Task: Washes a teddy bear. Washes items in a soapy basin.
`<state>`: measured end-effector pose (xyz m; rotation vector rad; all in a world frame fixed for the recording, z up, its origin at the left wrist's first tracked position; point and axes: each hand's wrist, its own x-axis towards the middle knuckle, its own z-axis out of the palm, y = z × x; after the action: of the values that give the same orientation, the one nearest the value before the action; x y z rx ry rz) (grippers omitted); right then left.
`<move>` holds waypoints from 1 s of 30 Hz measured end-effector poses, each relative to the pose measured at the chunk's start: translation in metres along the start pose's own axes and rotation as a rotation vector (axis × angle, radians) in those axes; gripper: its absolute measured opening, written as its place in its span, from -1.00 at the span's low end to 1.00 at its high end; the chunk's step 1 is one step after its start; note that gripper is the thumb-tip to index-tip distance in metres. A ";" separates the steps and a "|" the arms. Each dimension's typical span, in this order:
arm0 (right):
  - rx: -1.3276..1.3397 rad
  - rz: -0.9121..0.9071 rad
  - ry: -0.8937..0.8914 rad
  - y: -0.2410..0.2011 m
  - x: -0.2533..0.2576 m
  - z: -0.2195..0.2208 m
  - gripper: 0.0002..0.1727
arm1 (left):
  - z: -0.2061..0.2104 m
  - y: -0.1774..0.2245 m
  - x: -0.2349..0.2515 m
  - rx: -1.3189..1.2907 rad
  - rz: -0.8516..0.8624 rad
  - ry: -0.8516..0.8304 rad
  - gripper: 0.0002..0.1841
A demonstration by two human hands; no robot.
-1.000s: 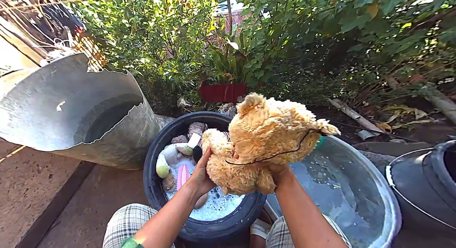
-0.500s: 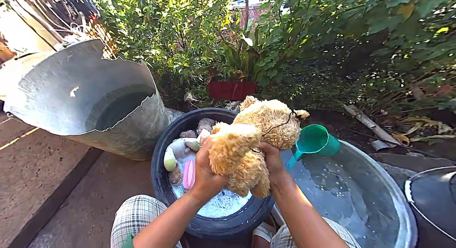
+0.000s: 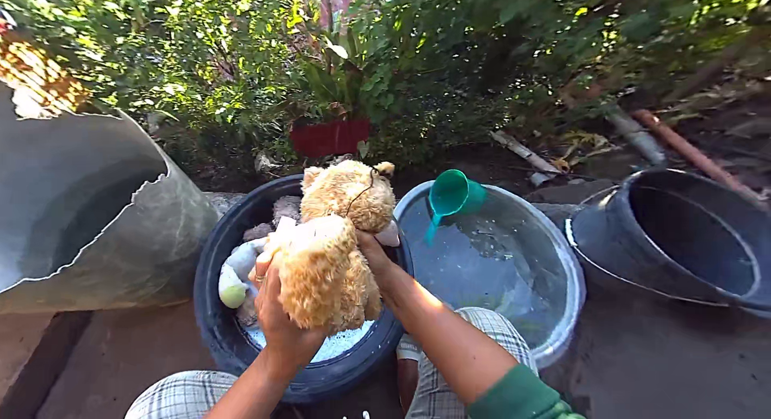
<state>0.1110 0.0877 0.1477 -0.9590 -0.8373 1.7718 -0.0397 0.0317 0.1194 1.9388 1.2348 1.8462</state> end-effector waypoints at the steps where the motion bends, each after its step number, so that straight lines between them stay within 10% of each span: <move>1: -0.013 0.075 0.037 -0.016 -0.010 0.011 -0.59 | -0.001 0.002 0.000 0.036 0.063 -0.042 -0.47; 6: 0.122 0.031 -0.371 0.032 0.026 -0.016 -0.65 | -0.002 0.021 -0.003 0.010 0.208 -0.233 -0.51; 12: -0.153 0.240 -0.045 0.027 0.014 0.011 -0.90 | 0.015 0.005 -0.032 0.133 0.284 -0.225 -0.61; 21: -0.816 0.294 -0.021 0.050 0.031 -0.012 -0.47 | 0.030 -0.018 -0.064 0.269 0.333 -0.285 -0.61; 26: -0.298 0.080 0.101 0.021 0.014 -0.027 -0.72 | 0.005 -0.030 -0.021 -0.220 -0.255 -0.258 -0.11; 30: -0.143 -0.048 0.207 -0.006 0.007 -0.027 -0.49 | 0.010 -0.039 0.021 -0.434 -0.967 -0.012 -0.54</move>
<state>0.1349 0.0999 0.1381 -1.1846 -0.8542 1.5571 -0.0500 0.0739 0.1076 0.8576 1.2819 1.3875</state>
